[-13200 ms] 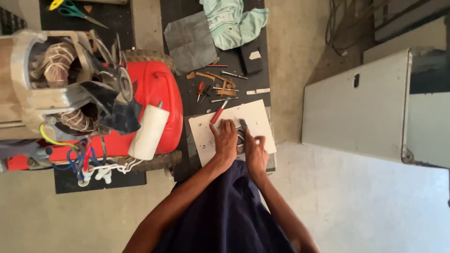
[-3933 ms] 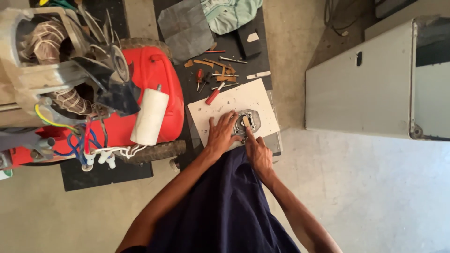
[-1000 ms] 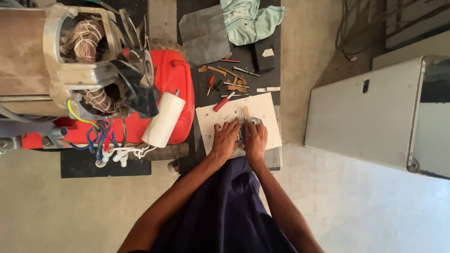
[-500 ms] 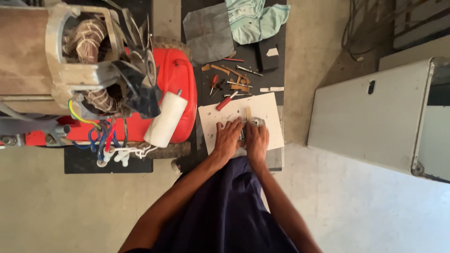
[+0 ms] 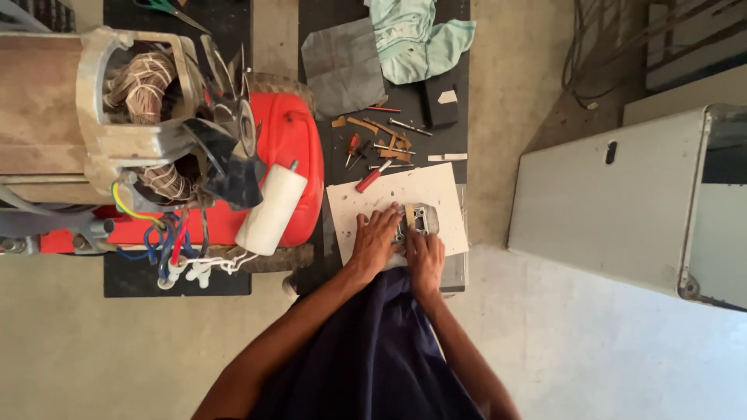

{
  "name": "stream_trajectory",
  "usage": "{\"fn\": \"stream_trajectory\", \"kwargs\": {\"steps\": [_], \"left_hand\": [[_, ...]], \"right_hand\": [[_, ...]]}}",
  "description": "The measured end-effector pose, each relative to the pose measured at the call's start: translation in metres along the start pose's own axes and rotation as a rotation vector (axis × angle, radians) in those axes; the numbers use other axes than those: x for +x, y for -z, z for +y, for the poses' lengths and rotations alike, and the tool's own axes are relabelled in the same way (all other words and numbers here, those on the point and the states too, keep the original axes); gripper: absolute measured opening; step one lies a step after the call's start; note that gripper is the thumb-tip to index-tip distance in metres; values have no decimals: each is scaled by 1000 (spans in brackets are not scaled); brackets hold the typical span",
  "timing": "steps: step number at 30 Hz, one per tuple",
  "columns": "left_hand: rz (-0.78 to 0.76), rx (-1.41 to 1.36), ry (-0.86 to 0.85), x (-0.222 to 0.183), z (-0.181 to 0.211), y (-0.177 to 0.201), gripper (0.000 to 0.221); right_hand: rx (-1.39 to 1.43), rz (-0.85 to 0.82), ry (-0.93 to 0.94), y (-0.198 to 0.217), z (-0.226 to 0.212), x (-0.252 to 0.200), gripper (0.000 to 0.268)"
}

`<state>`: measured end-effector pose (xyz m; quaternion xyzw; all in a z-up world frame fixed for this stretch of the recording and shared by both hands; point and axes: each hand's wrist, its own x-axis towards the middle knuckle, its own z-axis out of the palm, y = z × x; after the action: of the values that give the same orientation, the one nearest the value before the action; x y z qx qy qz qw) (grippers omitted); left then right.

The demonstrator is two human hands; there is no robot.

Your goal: Repairing and assembling components of a motor and an air compressor on a workbench.

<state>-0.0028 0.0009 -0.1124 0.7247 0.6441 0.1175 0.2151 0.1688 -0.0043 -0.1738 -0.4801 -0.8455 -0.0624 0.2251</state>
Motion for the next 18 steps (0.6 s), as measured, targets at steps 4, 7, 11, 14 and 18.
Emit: {"fn": "stream_trajectory", "kwargs": {"steps": [4, 7, 11, 14, 18], "left_hand": [[1, 19, 6, 2, -11, -21, 76], [27, 22, -17, 5, -11, -22, 76], [7, -44, -9, 9, -10, -21, 73], [45, -63, -22, 11, -12, -27, 75], [63, -77, -34, 3, -12, -22, 74]], "right_hand": [[93, 76, -167, -4, -15, 60, 10], [-67, 56, -24, 4, -10, 37, 11], [26, 29, -85, 3, -2, 16, 16], [-7, 48, -60, -6, 1, 63, 13], [20, 33, -49, 44, -21, 58, 9]]}}
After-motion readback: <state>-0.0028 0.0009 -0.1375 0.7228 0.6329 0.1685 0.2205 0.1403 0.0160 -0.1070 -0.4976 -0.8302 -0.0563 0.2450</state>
